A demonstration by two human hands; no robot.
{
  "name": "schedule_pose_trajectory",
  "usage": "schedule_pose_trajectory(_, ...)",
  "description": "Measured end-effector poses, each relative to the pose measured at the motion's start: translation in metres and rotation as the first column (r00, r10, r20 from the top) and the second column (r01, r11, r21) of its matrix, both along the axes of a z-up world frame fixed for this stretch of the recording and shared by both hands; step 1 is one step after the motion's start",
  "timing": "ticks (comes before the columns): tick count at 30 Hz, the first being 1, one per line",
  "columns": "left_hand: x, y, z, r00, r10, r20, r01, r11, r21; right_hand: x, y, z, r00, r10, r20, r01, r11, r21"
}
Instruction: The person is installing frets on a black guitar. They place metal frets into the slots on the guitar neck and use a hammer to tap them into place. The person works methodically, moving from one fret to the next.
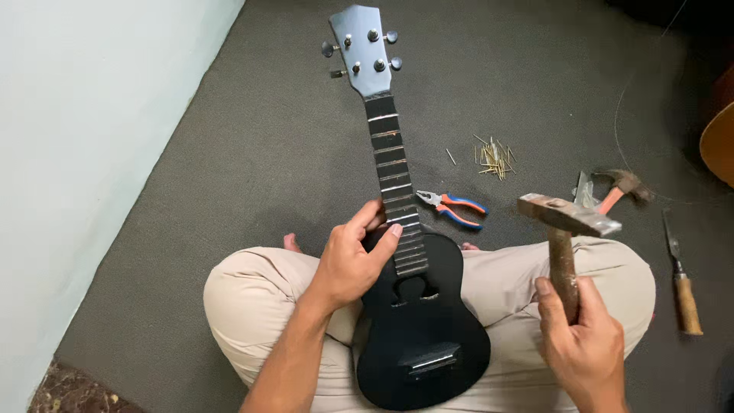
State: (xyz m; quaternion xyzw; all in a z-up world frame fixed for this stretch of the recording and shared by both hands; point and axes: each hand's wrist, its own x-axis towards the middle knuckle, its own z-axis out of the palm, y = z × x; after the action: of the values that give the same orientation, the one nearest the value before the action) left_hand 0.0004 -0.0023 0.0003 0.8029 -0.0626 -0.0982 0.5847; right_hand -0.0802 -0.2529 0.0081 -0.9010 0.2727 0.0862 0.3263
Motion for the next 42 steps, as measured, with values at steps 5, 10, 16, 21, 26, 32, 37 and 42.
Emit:
schedule_pose_trajectory(5, 0.005, -0.007, 0.008, 0.981, 0.107, -0.159, -0.111, 0.994, -0.015, 0.001, -0.008, -0.003, 1.000, -0.031, 0.006, 0.031, 1.000, -0.003)
schedule_pose_trajectory(10, 0.008, -0.011, -0.004, 0.973, 0.157, -0.167, -0.157, 0.987, 0.018, 0.007, -0.012, -0.003, 0.999, -0.049, -0.007, 0.049, 0.999, 0.008)
schedule_pose_trajectory(16, 0.009, -0.008, -0.001, 0.980, 0.097, -0.171, -0.112, 0.990, -0.083, 0.014, -0.017, -0.006, 0.999, -0.022, 0.048, 0.020, 0.999, 0.050)
schedule_pose_trajectory(21, 0.009, -0.006, -0.009, 0.982, 0.089, -0.165, -0.119, 0.976, -0.184, 0.018, -0.018, -0.005, 0.997, -0.070, 0.020, 0.067, 0.988, 0.141)
schedule_pose_trajectory(26, 0.007, -0.001, -0.015, 0.971, -0.034, -0.235, -0.095, 0.850, -0.518, 0.016, -0.023, -0.015, 0.995, 0.006, 0.101, -0.021, 0.989, 0.147)
schedule_pose_trajectory(32, 0.003, -0.005, -0.010, 0.979, -0.102, -0.176, -0.031, 0.782, -0.623, 0.020, -0.006, 0.004, 0.974, -0.222, 0.045, 0.158, 0.807, 0.569)
schedule_pose_trajectory(37, 0.002, -0.010, -0.010, 0.985, -0.063, -0.159, -0.037, 0.828, -0.560, -0.005, -0.017, -0.016, 0.986, -0.164, 0.032, 0.067, 0.562, 0.824)
schedule_pose_trajectory(42, -0.001, -0.016, -0.008, 0.987, -0.113, -0.111, 0.030, 0.822, -0.569, -0.013, -0.006, -0.011, 0.994, -0.108, 0.016, 0.044, 0.527, 0.849)
